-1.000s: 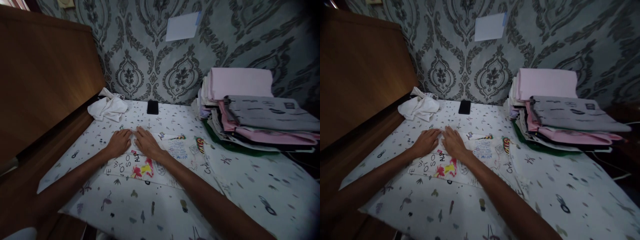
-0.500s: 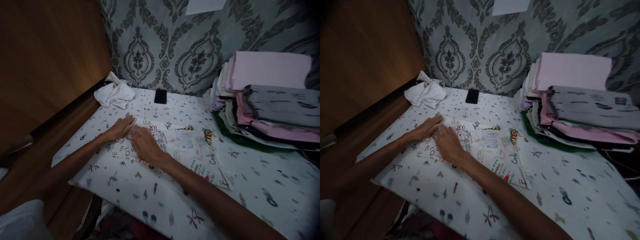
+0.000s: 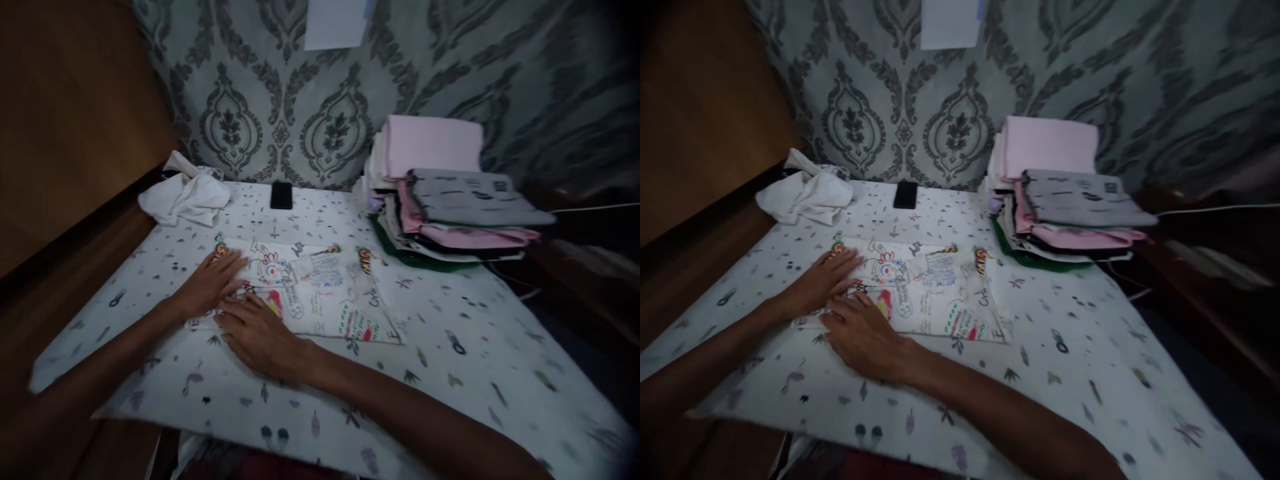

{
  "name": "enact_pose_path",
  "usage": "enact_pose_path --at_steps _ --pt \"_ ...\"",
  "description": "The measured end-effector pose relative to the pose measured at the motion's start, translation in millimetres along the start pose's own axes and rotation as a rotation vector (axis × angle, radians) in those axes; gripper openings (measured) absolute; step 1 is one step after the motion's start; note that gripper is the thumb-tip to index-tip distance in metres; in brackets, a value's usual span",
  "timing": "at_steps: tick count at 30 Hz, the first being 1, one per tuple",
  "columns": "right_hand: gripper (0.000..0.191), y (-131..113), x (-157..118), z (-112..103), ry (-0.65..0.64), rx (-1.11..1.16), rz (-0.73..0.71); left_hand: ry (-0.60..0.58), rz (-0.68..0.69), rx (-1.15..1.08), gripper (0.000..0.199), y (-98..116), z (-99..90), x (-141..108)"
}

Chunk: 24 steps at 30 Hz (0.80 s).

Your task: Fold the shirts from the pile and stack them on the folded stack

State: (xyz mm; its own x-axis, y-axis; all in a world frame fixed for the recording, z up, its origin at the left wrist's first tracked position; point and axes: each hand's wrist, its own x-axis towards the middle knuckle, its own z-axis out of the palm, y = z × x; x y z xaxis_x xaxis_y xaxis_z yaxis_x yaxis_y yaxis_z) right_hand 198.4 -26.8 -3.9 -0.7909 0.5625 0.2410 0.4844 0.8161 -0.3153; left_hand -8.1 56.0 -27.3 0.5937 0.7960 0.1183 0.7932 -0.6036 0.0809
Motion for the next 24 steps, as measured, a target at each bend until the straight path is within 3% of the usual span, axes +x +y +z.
enact_pose_path --at_steps 5,9,15,19,21,24 --pt "0.046 33.4 -36.4 -15.0 0.107 -0.075 0.322 0.054 0.047 0.07 0.063 -5.0 15.0 -5.6" --pt "0.06 69.0 -81.3 -27.5 0.019 -0.149 0.643 0.086 0.061 0.08 0.066 -11.3 21.2 -4.5" --pt "0.062 90.2 -125.4 -40.9 0.018 -0.263 0.821 0.062 -0.003 -0.011 0.067 -17.3 23.1 -4.1" --pt "0.054 72.9 -105.4 -40.0 0.103 -0.305 0.753 0.124 -0.187 -0.244 0.065 -37.3 2.7 19.5" --pt "0.045 51.1 -78.0 -35.9 0.117 -0.267 0.593 0.172 -0.335 -0.308 0.058 -52.8 -9.6 39.7" --pt "0.026 10.5 -27.9 -22.4 0.066 -0.171 0.263 0.072 -0.512 -0.354 0.043 -73.1 -21.2 68.1"
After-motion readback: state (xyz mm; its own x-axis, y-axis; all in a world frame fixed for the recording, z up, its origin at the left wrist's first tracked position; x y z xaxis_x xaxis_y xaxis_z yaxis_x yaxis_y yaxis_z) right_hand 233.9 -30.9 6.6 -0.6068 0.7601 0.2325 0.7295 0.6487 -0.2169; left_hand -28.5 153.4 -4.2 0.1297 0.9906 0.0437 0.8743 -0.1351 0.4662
